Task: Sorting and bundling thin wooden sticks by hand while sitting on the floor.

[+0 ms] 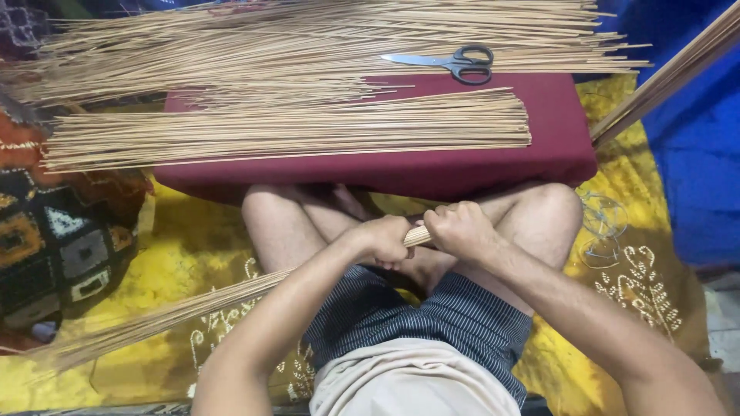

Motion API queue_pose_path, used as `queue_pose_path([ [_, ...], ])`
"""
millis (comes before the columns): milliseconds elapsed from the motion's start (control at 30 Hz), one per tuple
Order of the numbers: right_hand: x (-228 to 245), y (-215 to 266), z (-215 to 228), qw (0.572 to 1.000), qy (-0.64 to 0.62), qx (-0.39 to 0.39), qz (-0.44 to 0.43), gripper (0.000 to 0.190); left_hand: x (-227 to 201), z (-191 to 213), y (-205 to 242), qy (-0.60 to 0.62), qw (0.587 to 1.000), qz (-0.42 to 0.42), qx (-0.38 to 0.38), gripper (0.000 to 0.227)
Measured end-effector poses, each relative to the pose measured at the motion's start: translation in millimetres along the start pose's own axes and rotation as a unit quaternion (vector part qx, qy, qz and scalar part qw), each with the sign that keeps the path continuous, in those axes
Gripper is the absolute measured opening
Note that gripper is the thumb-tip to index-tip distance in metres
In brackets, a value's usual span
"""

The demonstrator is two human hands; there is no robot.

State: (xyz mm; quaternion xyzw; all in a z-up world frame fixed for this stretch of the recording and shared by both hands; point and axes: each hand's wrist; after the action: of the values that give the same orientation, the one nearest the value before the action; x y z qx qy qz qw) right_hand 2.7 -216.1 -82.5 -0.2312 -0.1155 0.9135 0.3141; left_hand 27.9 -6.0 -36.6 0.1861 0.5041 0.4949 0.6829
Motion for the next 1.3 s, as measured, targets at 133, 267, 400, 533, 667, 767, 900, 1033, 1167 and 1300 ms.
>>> queue_pose_path([
  [133,-9.3,0.7,23.8,0.980,-0.170,0.100,-0.038,0.029,-9.1,-2.7,25.4,-0.101,0.991,0.032,-0.086,0.024],
  [267,-44.1,21.3,1.2,0.703,-0.610,-0.020,-0.365,0.051,11.6,-9.1,12.2,-0.147,0.978,0.026,-0.144,0.032],
  [400,-17.7,1.0,-11.8,0.442,-0.746,-0.065,-0.494,0.092,-1.3,-18.2,13.7,-0.154,0.975,0.010,-0.159,0.030],
  [533,-13.5,2.7,-22.7,0.401,-0.796,-0.034,-0.452,0.088,12.1,-15.8,15.0,-0.168,0.975,0.010,-0.148,0.030],
  [667,-10.1,-4.7,-19.0,0.405,-0.784,-0.050,-0.468,0.091,10.4,-12.5,23.3,-0.149,0.976,0.007,-0.161,0.031],
  [767,3.5,-4.0,-47.5,0.427,-0.777,-0.041,-0.461,0.086,14.5,-9.3,21.2,-0.154,0.975,0.006,-0.162,0.031],
  [900,-19.9,-6.1,-19.9,0.719,-0.567,-0.056,-0.397,0.026,47.5,0.8,2.0,-0.134,0.975,0.059,-0.168,0.036],
  [1033,-55.8,-30.6,31.9,0.856,-0.387,-0.093,-0.328,0.012,88.2,0.8,-42.4,-0.142,0.966,0.100,-0.189,0.032],
  [1167,-101.1,-44.6,35.9,0.952,-0.211,-0.095,-0.203,0.011,103.4,-6.1,-73.3,-0.114,0.970,0.106,-0.186,0.031],
  [1300,-119.3,-65.8,38.8,0.981,-0.122,-0.099,-0.116,0.011,73.7,6.8,-27.0,-0.107,0.975,0.123,-0.151,0.034],
])
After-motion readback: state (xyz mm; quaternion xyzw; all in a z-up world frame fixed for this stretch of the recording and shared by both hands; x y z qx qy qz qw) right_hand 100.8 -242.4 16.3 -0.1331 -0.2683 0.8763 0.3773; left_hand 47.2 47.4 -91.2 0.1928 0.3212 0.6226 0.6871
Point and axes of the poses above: each hand's wrist, its own y-axis away from the middle knuckle, its own z-axis out of the back of the hand, x = y × z, and after that the axes turned 11 degrees about z, right-handed
